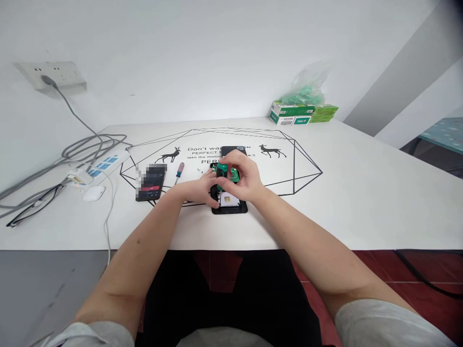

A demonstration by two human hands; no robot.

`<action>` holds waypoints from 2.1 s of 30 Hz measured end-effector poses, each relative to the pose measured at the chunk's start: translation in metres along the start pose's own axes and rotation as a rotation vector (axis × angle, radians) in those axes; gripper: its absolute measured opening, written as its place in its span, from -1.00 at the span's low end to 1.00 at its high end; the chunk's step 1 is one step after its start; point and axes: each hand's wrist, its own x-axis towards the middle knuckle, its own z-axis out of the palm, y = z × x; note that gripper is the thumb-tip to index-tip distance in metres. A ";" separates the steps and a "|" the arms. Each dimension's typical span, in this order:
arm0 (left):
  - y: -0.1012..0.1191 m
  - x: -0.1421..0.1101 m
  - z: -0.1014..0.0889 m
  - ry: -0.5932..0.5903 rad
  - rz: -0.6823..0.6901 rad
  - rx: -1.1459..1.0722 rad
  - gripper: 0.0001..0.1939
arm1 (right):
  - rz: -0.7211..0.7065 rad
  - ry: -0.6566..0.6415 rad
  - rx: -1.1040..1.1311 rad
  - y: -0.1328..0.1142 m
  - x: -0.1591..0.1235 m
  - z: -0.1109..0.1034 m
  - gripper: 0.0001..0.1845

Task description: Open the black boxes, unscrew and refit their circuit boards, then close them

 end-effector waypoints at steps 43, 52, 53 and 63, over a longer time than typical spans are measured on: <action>0.001 -0.006 -0.003 -0.043 -0.132 0.029 0.02 | 0.329 0.136 0.077 -0.011 0.001 0.013 -0.72; 0.000 -0.004 -0.004 -0.018 -0.066 0.048 -0.01 | 0.286 0.183 0.091 -0.008 0.003 0.013 -0.77; -0.001 -0.003 -0.003 -0.022 -0.073 0.054 0.00 | 0.306 0.182 0.138 -0.009 0.003 0.014 -0.75; 0.000 -0.005 -0.004 -0.044 -0.129 0.076 -0.03 | 0.458 0.202 0.215 -0.020 0.003 0.018 -0.70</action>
